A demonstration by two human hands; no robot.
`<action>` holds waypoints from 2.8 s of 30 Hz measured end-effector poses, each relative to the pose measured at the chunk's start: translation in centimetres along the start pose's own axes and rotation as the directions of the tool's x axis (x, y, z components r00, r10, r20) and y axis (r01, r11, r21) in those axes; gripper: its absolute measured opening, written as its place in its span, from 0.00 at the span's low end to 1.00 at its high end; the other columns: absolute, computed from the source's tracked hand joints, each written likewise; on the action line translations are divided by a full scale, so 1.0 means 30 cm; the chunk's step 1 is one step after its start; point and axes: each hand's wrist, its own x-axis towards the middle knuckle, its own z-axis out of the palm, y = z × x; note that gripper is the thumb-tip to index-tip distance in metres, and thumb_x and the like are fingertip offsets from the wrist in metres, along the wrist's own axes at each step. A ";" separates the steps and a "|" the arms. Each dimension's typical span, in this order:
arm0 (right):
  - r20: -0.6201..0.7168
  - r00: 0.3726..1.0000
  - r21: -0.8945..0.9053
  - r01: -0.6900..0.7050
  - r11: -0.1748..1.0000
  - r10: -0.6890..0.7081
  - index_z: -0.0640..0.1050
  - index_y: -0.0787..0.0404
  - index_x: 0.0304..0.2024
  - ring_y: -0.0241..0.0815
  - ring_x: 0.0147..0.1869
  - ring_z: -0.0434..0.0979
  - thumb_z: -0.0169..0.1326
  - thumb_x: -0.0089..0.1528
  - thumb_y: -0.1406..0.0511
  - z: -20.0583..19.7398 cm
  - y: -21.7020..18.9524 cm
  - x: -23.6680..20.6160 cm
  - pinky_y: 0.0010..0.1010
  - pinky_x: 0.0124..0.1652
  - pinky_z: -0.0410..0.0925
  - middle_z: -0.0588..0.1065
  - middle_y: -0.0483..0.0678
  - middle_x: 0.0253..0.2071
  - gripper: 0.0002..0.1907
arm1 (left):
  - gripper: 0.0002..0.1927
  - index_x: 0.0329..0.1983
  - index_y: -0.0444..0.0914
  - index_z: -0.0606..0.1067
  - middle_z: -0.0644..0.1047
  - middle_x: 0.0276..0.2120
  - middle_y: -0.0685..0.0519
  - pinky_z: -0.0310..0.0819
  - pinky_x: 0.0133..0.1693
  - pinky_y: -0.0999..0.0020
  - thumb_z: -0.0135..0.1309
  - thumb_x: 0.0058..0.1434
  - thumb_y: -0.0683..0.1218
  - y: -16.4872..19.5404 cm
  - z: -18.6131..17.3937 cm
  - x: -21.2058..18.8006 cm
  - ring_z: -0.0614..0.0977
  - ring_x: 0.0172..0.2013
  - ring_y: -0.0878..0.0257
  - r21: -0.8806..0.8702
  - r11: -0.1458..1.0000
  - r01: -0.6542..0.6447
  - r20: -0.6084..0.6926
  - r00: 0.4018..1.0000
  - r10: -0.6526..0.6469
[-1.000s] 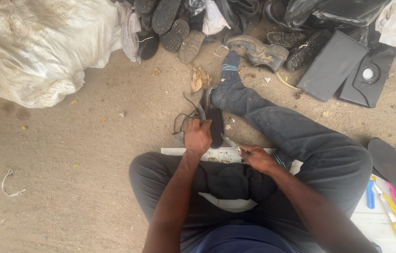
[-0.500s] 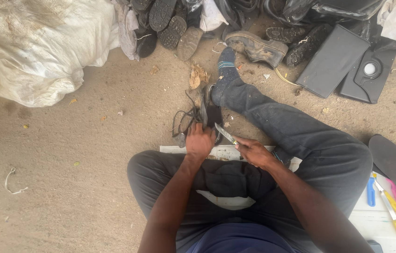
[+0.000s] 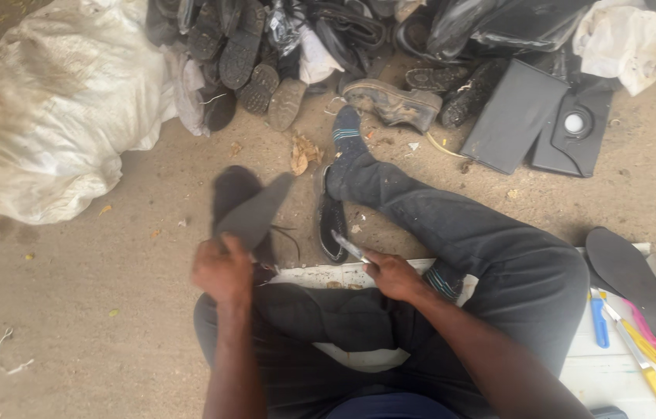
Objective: The person sits on the ground and uses a knife to scrape and clean the soles of several black shoes. They handle the shoes one at a time, picking them up from a pile, working on them, and placing them back down. The person also briefly handles a black shoe box and a white plastic bag during the process.
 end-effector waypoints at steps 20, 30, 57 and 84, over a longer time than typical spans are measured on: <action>-0.200 0.978 0.106 0.081 0.991 -0.059 0.68 0.53 0.68 0.55 0.56 0.80 0.49 0.67 0.57 -0.025 0.062 0.038 0.43 0.55 0.70 0.79 0.56 0.53 0.26 | 0.17 0.51 0.33 0.78 0.77 0.52 0.41 0.70 0.57 0.49 0.60 0.63 0.48 0.809 0.209 -0.119 0.77 0.55 0.48 -0.556 0.831 -0.009 0.155 0.981 0.114; -0.308 0.944 0.113 0.157 0.981 -0.116 0.68 0.55 0.67 0.55 0.62 0.77 0.52 0.66 0.56 -0.039 0.042 0.031 0.42 0.59 0.68 0.76 0.58 0.58 0.28 | 0.19 0.40 0.30 0.75 0.79 0.32 0.34 0.73 0.42 0.45 0.56 0.65 0.53 0.267 0.490 -0.409 0.81 0.37 0.34 -0.238 0.767 0.596 0.638 0.691 -0.339; -0.567 0.822 -0.403 -0.337 0.851 0.057 0.79 0.64 0.57 0.60 0.60 0.79 0.63 0.59 0.49 -0.788 0.011 0.684 0.51 0.58 0.73 0.76 0.61 0.57 0.32 | 0.17 0.54 0.32 0.77 0.84 0.40 0.48 0.77 0.36 0.68 0.57 0.65 0.46 -0.080 0.400 -0.140 0.83 0.34 0.62 -0.414 0.294 0.862 0.841 0.485 -0.239; -0.221 0.952 0.513 -0.070 0.855 0.210 0.74 0.68 0.39 0.33 0.16 0.62 0.53 0.66 0.50 0.052 -0.035 -0.072 0.28 0.14 0.58 0.73 0.49 0.23 0.25 | 0.19 0.54 0.40 0.76 0.70 0.57 0.47 0.59 0.57 0.54 0.51 0.65 0.52 0.179 0.284 -0.198 0.67 0.58 0.51 0.250 0.901 -0.355 0.853 0.521 -0.031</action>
